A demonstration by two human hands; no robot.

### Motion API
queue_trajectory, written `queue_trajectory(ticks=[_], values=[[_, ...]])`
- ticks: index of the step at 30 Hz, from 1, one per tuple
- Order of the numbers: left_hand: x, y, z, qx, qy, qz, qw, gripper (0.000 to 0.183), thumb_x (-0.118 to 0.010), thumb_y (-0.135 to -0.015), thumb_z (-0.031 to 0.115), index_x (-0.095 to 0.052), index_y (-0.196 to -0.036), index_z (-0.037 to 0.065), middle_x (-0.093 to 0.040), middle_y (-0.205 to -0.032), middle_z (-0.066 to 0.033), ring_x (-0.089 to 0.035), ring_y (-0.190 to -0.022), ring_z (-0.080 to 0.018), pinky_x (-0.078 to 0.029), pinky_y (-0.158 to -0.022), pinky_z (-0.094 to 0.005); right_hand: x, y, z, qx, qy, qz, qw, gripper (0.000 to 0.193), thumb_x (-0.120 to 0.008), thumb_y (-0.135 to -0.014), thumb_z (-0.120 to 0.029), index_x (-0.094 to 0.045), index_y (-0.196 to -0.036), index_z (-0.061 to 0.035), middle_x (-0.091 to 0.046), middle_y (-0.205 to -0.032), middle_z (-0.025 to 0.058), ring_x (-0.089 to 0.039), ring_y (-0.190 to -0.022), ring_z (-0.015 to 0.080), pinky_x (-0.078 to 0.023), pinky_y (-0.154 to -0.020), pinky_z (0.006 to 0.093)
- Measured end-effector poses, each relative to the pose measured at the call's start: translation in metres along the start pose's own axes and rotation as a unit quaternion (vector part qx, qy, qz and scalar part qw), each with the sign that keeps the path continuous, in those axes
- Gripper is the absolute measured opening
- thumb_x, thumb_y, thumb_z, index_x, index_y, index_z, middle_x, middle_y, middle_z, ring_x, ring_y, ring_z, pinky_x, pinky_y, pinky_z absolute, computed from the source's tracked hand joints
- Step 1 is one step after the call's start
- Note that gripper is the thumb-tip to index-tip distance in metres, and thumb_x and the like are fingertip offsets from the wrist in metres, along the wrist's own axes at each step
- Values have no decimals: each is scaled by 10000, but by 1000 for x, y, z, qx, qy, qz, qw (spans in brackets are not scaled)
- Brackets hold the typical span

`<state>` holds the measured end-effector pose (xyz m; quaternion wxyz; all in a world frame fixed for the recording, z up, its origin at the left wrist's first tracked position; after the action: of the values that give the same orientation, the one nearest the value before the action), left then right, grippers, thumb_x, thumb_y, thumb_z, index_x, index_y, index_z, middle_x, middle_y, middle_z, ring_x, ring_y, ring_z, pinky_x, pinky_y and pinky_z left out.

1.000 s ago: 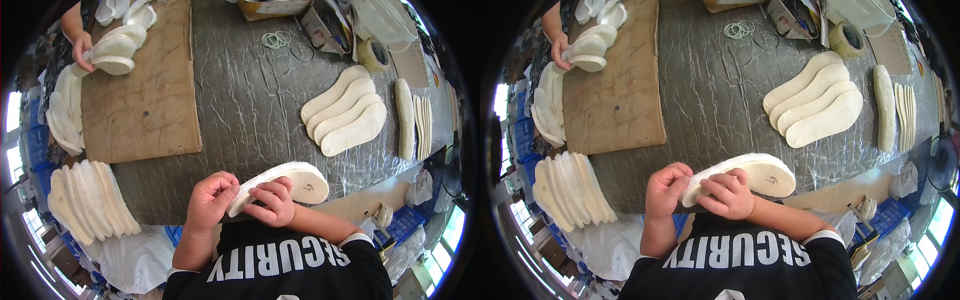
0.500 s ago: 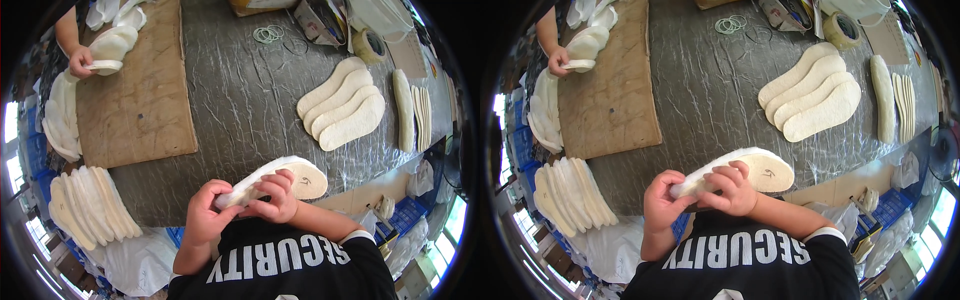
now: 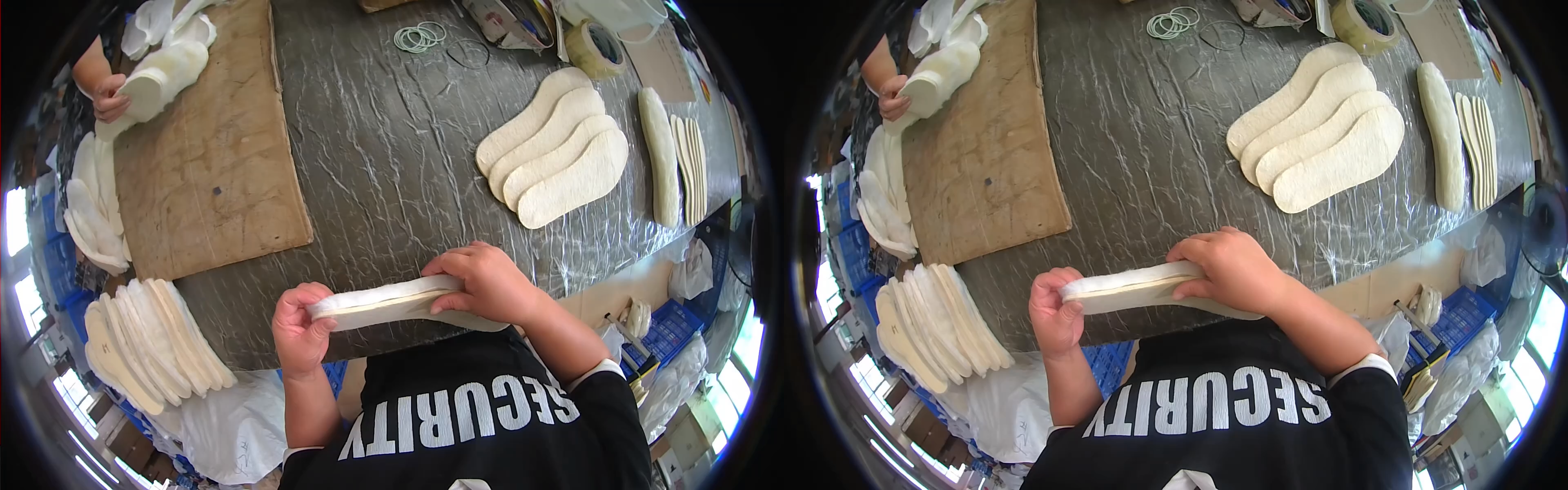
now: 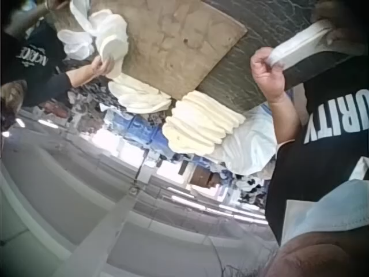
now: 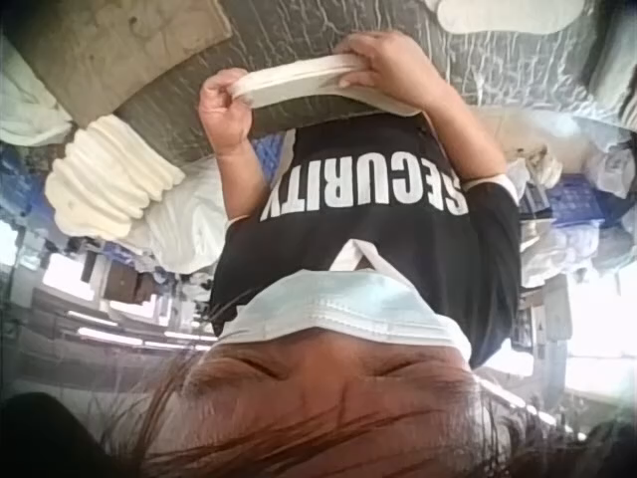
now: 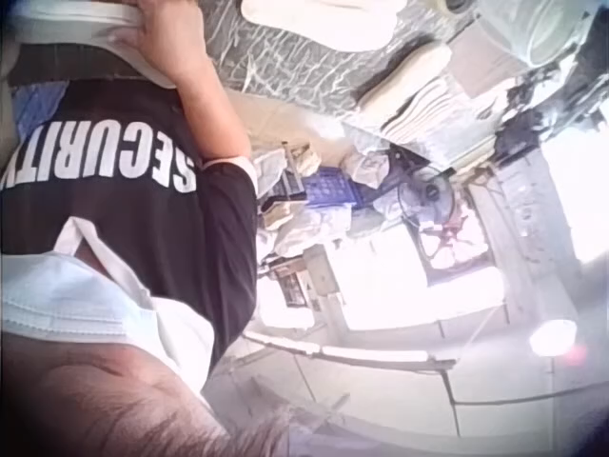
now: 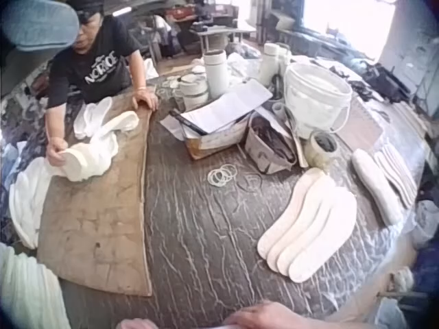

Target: Sorting and pairing shoe insoles at a workstation.

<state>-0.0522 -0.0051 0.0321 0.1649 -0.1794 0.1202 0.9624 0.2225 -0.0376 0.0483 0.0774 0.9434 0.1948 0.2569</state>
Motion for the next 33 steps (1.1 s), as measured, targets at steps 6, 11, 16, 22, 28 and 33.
queue_trajectory(ticks=[6, 11, 16, 22, 28, 33], values=[[7, 6, -14, 73, 42, 109, 990, 370, -710, -833, 124, -506, -1128, 35, -574, -1077, -103, -546, -1025, -218, -461, -907, -356, -11, 1, 10, -54, -152, -50, 986, 429, -795, -702, -269, -639, -1026, -34, -677, -903, 128, -648, -836, 292, -495, -752, 358], [-10, -3, -15, 91, 86, 142, 982, 508, -702, -847, 142, -444, -1263, 6, -578, -1102, -114, -563, -1049, -221, -453, -951, -370, -20, 1, 18, -131, -265, -105, 950, 481, -822, -693, -264, -639, -1060, -13, -687, -928, 114, -643, -842, 194, -489, -770, 311], [-1, -2, -26, 175, 89, 157, 968, 543, -707, -849, 148, -428, -1288, -5, -564, -1154, -125, -566, -1050, -208, -456, -948, -357, -42, 0, 37, -102, -387, -151, 904, 401, -703, -845, -339, -638, -1076, -17, -681, -918, 91, -626, -887, 178, -479, -808, 305], [-17, -7, -14, 77, -40, 220, 972, 508, -669, -858, 103, -432, -1290, -18, -576, -1105, -130, -554, -1067, -263, -449, -958, -380, -59, 0, 28, -147, -419, -126, 887, 199, -615, -926, -223, -617, -900, -26, -593, -796, -33, -508, -762, 48, -437, -710, 235], [-67, -5, 24, -238, -587, -201, 747, 279, -753, -643, 97, -662, -907, 103, -600, -999, -38, -533, -932, -250, -412, -831, -411, -71, 0, 33, -174, -420, -72, 888, 180, -611, -922, -191, -619, -807, -53, -565, -719, -55, -484, -688, 36, -424, -630, 227], [-71, -11, 13, -177, -583, -283, 741, 281, -748, -660, 146, -646, -917, 96, -587, -923, -20, -526, -912, -234, -371, -894, -420, -75, -2, 25, -207, -423, -68, 880, 184, -611, -917, -187, -643, -822, -33, -615, -721, -23, -521, -657, 42, -443, -611, 238]])
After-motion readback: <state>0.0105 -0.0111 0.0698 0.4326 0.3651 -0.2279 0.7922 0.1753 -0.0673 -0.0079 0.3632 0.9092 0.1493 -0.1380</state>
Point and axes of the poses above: each hand's wrist, its own y-axis away from the middle knuckle, its own x-axis out of the back of the hand, z = x × y, the point moved 2 cm from there along -y, towards the middle knuckle
